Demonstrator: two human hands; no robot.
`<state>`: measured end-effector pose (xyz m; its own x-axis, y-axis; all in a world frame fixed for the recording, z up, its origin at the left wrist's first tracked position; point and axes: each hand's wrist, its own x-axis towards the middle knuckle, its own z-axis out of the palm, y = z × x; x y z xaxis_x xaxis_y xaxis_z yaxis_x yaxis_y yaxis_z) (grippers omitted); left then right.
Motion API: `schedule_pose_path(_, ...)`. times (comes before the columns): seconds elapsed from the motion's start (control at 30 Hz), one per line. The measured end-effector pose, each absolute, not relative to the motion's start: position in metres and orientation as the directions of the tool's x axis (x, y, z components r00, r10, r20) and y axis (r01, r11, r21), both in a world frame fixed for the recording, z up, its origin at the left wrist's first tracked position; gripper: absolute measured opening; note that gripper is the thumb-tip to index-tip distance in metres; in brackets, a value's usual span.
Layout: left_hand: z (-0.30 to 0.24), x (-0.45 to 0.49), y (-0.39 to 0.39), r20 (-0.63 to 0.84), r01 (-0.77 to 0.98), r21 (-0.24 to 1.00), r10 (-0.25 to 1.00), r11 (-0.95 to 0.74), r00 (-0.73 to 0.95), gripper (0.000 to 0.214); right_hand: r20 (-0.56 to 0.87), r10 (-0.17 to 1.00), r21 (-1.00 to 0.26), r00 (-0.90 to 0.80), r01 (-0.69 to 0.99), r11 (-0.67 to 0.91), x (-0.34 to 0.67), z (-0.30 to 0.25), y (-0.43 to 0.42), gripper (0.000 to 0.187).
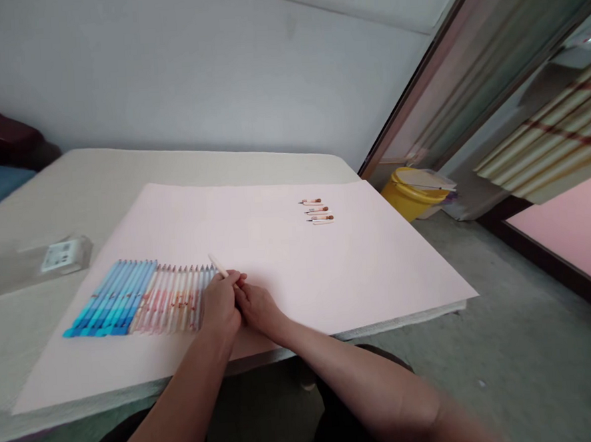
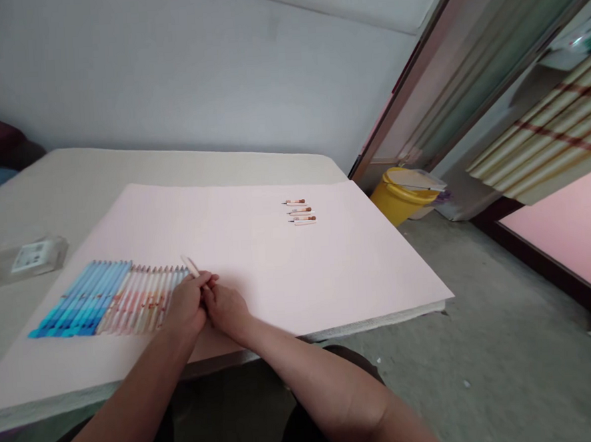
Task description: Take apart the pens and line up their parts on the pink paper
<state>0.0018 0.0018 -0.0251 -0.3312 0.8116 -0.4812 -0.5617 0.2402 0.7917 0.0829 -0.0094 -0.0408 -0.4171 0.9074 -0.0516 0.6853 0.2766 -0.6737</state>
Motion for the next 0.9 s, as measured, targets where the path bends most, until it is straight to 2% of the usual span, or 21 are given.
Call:
schedule_pose_path(0.6, -0.0308, 0.0005, 0.0028, -0.464, -0.549, 0.804, 0.82, 0.23, -0.335, 0.01, -0.044, 0.899, -0.627, -0.436, 0.713, 0.315, 0.0821, -0.0405, -0.0088, 0.05)
schedule_pose_path(0.77, -0.0316, -0.0001, 0.003, -0.467, -0.544, 0.805, 0.82, 0.238, -0.332, 0.011, -0.07, 0.916, -0.666, -0.395, 0.703, 0.252, 0.0823, -0.0392, -0.0094, 0.048)
schedule_pose_path(0.9, -0.0324, -0.0005, 0.0028, -0.468, -0.55, 0.801, 0.821, 0.237, -0.327, 0.012, -0.075, 0.913, -0.646, -0.401, 0.717, 0.262, 0.0821, -0.041, -0.009, 0.047)
